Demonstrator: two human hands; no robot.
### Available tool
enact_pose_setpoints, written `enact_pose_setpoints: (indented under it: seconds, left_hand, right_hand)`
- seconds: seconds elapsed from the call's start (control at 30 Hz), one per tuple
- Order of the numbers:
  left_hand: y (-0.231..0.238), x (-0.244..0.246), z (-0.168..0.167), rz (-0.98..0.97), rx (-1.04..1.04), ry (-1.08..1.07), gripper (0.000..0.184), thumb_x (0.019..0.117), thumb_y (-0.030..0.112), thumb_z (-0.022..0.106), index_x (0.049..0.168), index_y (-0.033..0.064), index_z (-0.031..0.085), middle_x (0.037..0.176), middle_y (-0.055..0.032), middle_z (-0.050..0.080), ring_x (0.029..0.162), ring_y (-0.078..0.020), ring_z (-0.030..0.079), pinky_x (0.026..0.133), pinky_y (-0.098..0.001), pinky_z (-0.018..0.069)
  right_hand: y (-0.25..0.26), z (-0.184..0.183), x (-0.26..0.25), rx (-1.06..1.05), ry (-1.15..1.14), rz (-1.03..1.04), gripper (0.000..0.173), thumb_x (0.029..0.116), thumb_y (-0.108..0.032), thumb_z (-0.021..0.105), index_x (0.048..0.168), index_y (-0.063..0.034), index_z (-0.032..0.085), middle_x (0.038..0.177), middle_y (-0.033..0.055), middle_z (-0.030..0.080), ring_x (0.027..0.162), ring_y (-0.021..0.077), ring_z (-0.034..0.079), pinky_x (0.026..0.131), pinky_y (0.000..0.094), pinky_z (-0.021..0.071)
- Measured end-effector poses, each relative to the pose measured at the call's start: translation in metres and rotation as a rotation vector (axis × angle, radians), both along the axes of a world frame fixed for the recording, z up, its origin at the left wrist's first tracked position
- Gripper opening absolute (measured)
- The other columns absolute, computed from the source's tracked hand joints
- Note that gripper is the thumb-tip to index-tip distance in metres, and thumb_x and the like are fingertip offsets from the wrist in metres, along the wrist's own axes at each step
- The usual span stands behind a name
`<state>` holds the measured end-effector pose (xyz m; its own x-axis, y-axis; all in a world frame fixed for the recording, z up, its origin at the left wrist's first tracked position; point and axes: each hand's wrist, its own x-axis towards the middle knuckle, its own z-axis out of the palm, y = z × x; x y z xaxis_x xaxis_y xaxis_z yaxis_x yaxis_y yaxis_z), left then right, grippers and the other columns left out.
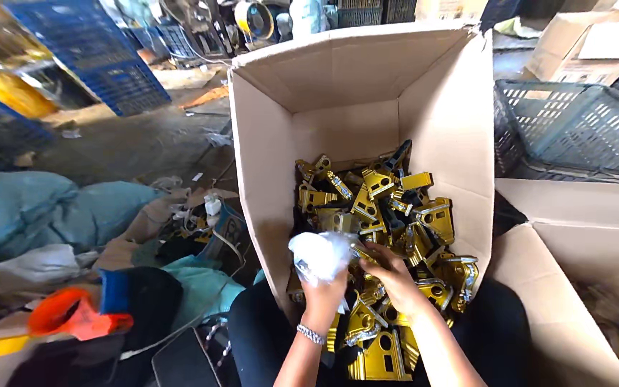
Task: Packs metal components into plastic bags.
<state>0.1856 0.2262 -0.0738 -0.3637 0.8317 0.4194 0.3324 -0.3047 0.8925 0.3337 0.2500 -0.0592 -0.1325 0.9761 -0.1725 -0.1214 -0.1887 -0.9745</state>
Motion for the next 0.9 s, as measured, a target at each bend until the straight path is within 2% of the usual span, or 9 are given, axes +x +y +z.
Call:
enact_pose_setpoints:
  seconds: [0.1, 0.17, 0.27, 0.33, 0.43, 0.53, 0.67, 0.77, 0.9]
  left_hand:
    - [-0.032, 0.019, 0.013, -0.281, 0.019, 0.052, 0.067, 0.0619, 0.015, 0.089, 0.110, -0.0200, 0.059, 0.100, -0.0156, 0.073, 0.098, -0.0057, 0.070, 0.092, -0.0221, 0.0549]
    - [-0.038, 0.018, 0.014, -0.387, 0.004, -0.049, 0.068, 0.0658, 0.015, 0.089, 0.115, -0.0175, 0.056, 0.104, -0.0086, 0.073, 0.102, 0.0015, 0.067, 0.095, -0.0179, 0.0534]
    - [-0.028, -0.004, 0.021, -0.304, -0.167, -0.288, 0.053, 0.0814, 0.007, 0.079, 0.123, -0.0128, 0.054, 0.103, -0.0079, 0.073, 0.095, -0.0086, 0.071, 0.090, -0.0286, 0.0602]
    - [-0.023, -0.015, 0.030, -0.272, -0.243, -0.309, 0.036, 0.0873, 0.005, 0.068, 0.119, -0.0086, 0.058, 0.098, -0.0026, 0.072, 0.091, -0.0053, 0.070, 0.087, -0.0261, 0.0596]
    - [-0.018, -0.007, 0.023, -0.285, -0.161, -0.198, 0.055, 0.0771, 0.000, 0.077, 0.124, -0.0172, 0.052, 0.107, -0.0098, 0.070, 0.100, -0.0029, 0.067, 0.092, -0.0214, 0.0562]
    - [-0.014, 0.008, 0.016, -0.282, -0.053, -0.091, 0.073, 0.0683, 0.004, 0.087, 0.125, -0.0210, 0.049, 0.113, -0.0149, 0.070, 0.107, -0.0035, 0.066, 0.099, -0.0206, 0.0529]
    - [-0.017, 0.010, 0.023, -0.319, -0.107, -0.181, 0.069, 0.0649, 0.002, 0.090, 0.121, -0.0138, 0.055, 0.108, -0.0078, 0.072, 0.102, -0.0045, 0.069, 0.095, -0.0224, 0.0567]
    - [-0.024, 0.009, 0.037, -0.442, -0.297, -0.430, 0.048, 0.0774, 0.003, 0.082, 0.118, -0.0038, 0.057, 0.100, -0.0010, 0.073, 0.096, -0.0072, 0.070, 0.090, -0.0270, 0.0594]
    - [-0.017, 0.005, 0.022, -0.404, -0.233, -0.330, 0.050, 0.0768, -0.002, 0.080, 0.120, -0.0079, 0.057, 0.104, -0.0050, 0.073, 0.099, -0.0084, 0.071, 0.093, -0.0273, 0.0594]
  right_hand:
    - [0.005, -0.013, -0.002, 0.207, -0.132, -0.104, 0.053, 0.0874, -0.007, 0.066, 0.134, 0.0122, 0.051, 0.122, 0.0215, 0.062, 0.105, 0.0146, 0.063, 0.092, 0.0286, 0.0529]
    - [0.004, -0.017, 0.010, 0.266, -0.045, -0.175, 0.035, 0.0848, -0.002, 0.067, 0.114, 0.0102, 0.054, 0.098, 0.0093, 0.063, 0.085, 0.0054, 0.062, 0.078, 0.0227, 0.0544]
    - [-0.003, -0.017, 0.058, 0.317, 0.684, -0.338, 0.013, 0.0912, -0.017, 0.061, 0.102, -0.0138, 0.065, 0.090, -0.0022, 0.073, 0.079, 0.0065, 0.070, 0.067, 0.0249, 0.0597]
    - [0.007, -0.013, 0.083, 0.466, 1.213, -0.210, 0.039, 0.0969, -0.042, 0.058, 0.111, -0.0086, 0.073, 0.097, 0.0040, 0.076, 0.079, 0.0114, 0.073, 0.064, 0.0249, 0.0595]
    - [0.005, 0.009, 0.068, 0.236, 0.544, 0.015, 0.057, 0.1020, -0.060, 0.043, 0.122, -0.0114, 0.066, 0.104, 0.0010, 0.073, 0.086, 0.0122, 0.070, 0.072, 0.0294, 0.0585]
    - [0.002, 0.024, 0.036, 0.085, -0.012, 0.182, 0.025, 0.0991, -0.011, 0.060, 0.120, 0.0034, 0.062, 0.102, 0.0056, 0.069, 0.088, 0.0112, 0.068, 0.081, 0.0305, 0.0597]
    - [-0.004, 0.023, 0.038, 0.087, -0.128, 0.211, 0.016, 0.0994, -0.006, 0.058, 0.109, 0.0042, 0.065, 0.090, 0.0020, 0.068, 0.076, 0.0067, 0.067, 0.074, 0.0261, 0.0598]
    - [-0.015, 0.012, 0.030, -0.014, -0.037, 0.091, 0.017, 0.1031, -0.017, 0.057, 0.094, -0.0023, 0.062, 0.073, -0.0018, 0.060, 0.059, 0.0060, 0.059, 0.058, 0.0244, 0.0559]
    - [-0.025, 0.007, 0.030, -0.105, 0.212, 0.186, 0.013, 0.0998, -0.003, 0.056, 0.111, -0.0005, 0.062, 0.092, 0.0012, 0.069, 0.079, 0.0120, 0.070, 0.081, 0.0322, 0.0624]
